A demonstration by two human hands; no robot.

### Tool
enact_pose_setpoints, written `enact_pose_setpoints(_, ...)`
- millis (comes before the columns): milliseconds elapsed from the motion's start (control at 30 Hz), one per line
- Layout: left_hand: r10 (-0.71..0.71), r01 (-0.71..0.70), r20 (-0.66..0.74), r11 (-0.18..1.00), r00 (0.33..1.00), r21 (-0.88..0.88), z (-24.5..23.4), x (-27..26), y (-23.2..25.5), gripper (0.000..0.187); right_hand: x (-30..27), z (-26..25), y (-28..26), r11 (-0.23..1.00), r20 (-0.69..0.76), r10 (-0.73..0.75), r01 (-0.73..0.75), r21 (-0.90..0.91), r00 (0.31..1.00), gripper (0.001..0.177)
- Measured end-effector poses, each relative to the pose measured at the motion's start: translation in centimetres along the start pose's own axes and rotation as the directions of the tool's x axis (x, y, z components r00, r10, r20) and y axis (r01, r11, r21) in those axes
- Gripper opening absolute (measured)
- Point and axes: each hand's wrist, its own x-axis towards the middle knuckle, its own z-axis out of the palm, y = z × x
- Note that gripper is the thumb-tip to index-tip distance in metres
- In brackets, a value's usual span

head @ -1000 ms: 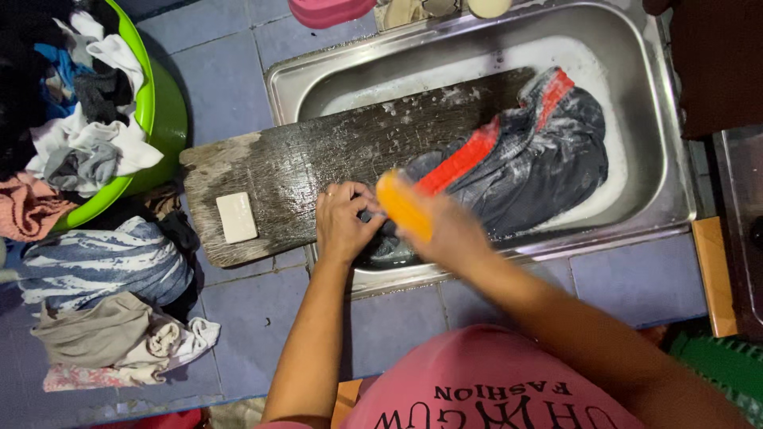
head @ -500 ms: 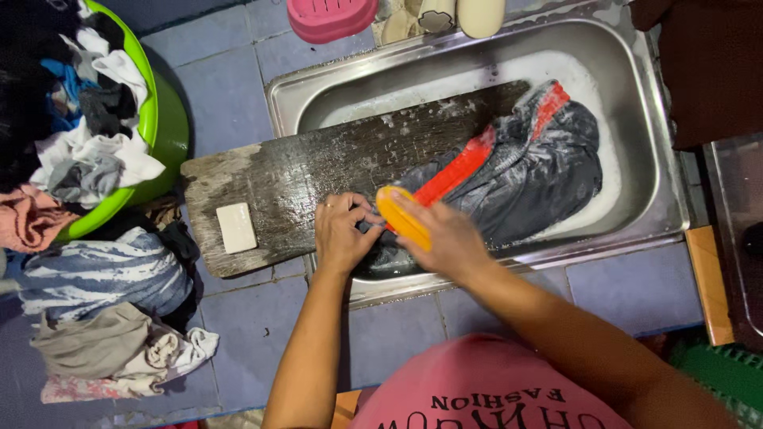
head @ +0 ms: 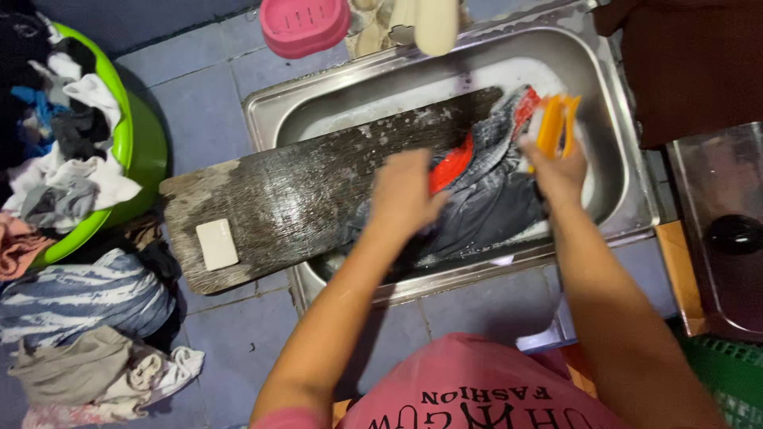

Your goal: The person hand-washes a pair of dark shorts with a red waistband in a sink filled with soapy water. They scrub the garment with a yellow sponge, repeatedly rub and rinse sections, and wring out excess water. The shorts remain in the sink at the end of the clip.

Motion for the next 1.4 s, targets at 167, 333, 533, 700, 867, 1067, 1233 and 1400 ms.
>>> enact_pose_setpoints(167, 0.065, -0.031, -0.154, 0.977, 0.986, 0.213, 8.8, 4.0, 3.3, 0.083, -1.8, 0.1, 0.1, 0.927, 0.083, 0.304, -0.315, 0.204, 0.949, 0.058)
enact_pose_setpoints(333, 0.043, -0.016, -0.159, 0.986, 0.986, 0.168, 12.4, 3.9, 1.0, 0.007, -2.6, -0.5, -0.8, 0.887, 0.103, 0.318, -0.335, 0.318, 0.942, 0.062)
enact_pose_setpoints(533, -0.277, 0.279, 0.031, 0.951, 0.96, -0.132, 6.6, -0.1, -1.9, 0.036, -1.2, -0.4, -2.1, 1.0, 0.004, 0.003, -0.003, 0.018, 1.0, 0.067)
enact_pose_setpoints(700, -0.388, 0.391, 0.055, 0.899, 0.92, -0.199, 0.5, -4.0, -3.4, 0.055, 2.2, 2.4, -3.6, 0.932, 0.32, -0.266, 0.327, -0.156, 0.909, 0.081)
enact_pose_setpoints(867, -0.374, 0.399, 0.143, 0.875, 0.917, -0.273, -2.5, -5.1, -5.8, 0.061, 1.7, 6.5, -8.5, 0.909, 0.629, -0.299, 0.415, -0.042, 0.718, 0.095)
enact_pose_setpoints(1067, -0.291, 0.294, 0.062, 0.889, 0.955, -0.35, -2.9, -4.9, -7.2, 0.047, 1.6, 6.1, -13.4, 0.921, 0.824, 0.015, 0.312, -0.231, 0.567, 0.123)
enact_pose_setpoints(1233, -0.206, 0.092, -0.219, 0.893, 0.954, -0.441, -3.3, -3.6, -7.2, 0.048, 3.5, 5.1, -13.4, 0.835, 0.735, 0.118, 0.333, -0.437, 0.668, 0.122)
enact_pose_setpoints(1400, 0.076, -0.177, -0.489, 0.971, 0.869, -0.162, -3.9, -2.4, -8.7, 0.036, 2.8, 1.8, -10.5, 0.619, 0.373, -0.706, 0.781, -0.087, 0.602, 0.073)
